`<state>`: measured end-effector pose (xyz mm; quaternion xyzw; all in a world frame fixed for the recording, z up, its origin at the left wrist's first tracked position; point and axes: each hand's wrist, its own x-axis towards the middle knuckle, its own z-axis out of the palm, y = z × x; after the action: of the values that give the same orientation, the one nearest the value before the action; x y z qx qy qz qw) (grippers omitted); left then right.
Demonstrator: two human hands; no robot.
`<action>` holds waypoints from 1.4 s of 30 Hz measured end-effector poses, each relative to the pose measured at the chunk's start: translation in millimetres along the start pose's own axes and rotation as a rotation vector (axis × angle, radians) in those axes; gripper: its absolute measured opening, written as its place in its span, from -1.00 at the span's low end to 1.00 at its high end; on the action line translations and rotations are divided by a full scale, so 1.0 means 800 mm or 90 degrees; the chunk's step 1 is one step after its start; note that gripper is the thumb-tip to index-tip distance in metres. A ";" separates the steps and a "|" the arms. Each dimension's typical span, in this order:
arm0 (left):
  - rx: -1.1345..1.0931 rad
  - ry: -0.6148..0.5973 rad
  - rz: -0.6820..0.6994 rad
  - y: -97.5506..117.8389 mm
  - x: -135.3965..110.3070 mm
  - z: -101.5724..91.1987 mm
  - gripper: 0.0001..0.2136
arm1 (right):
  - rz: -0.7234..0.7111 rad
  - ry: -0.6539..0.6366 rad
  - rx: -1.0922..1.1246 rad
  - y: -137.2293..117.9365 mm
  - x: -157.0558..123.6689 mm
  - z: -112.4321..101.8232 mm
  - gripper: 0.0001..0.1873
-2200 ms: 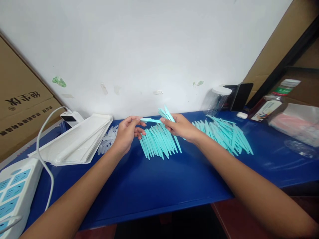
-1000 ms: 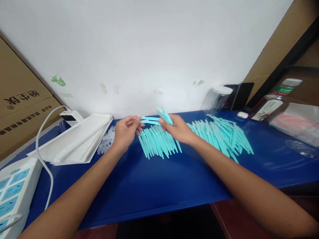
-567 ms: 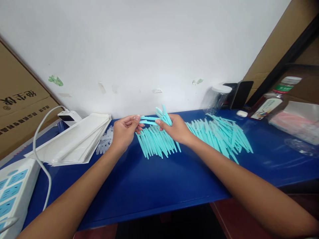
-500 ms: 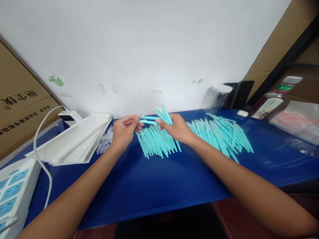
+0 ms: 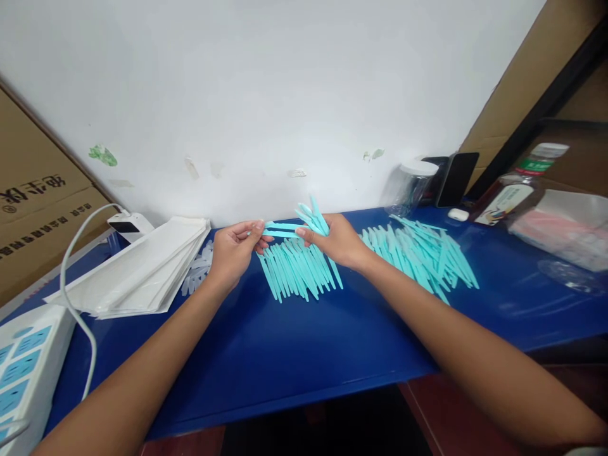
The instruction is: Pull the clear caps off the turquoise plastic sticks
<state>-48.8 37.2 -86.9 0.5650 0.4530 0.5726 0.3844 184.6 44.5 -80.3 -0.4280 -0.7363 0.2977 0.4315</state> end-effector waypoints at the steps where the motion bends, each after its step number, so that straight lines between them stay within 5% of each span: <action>1: 0.007 -0.001 0.004 -0.001 0.001 -0.001 -0.57 | 0.002 0.001 -0.007 0.000 0.000 0.000 -0.60; 10: 0.047 -0.036 0.059 -0.001 0.008 -0.010 -0.60 | 0.034 -0.017 -0.015 -0.007 0.001 -0.011 -0.53; 18: 0.022 -0.099 0.064 0.001 0.010 -0.010 -0.61 | 0.092 -0.123 0.071 -0.017 -0.002 -0.016 -0.53; 26: 0.018 -0.152 0.048 0.011 0.010 -0.014 -0.62 | 0.047 -0.259 0.084 -0.018 -0.005 -0.017 -0.49; 35: 0.018 -0.212 0.030 0.018 0.006 -0.012 -0.62 | 0.075 -0.262 0.093 -0.016 -0.009 -0.006 -0.57; 42: 0.018 -0.183 0.018 0.017 0.005 -0.013 -0.62 | 0.090 -0.275 0.093 -0.023 -0.011 -0.009 -0.59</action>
<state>-58.4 35.9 -72.1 0.6528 0.3933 0.4849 0.4291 186.2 28.9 -65.7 -0.3727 -0.7562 0.4639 0.2719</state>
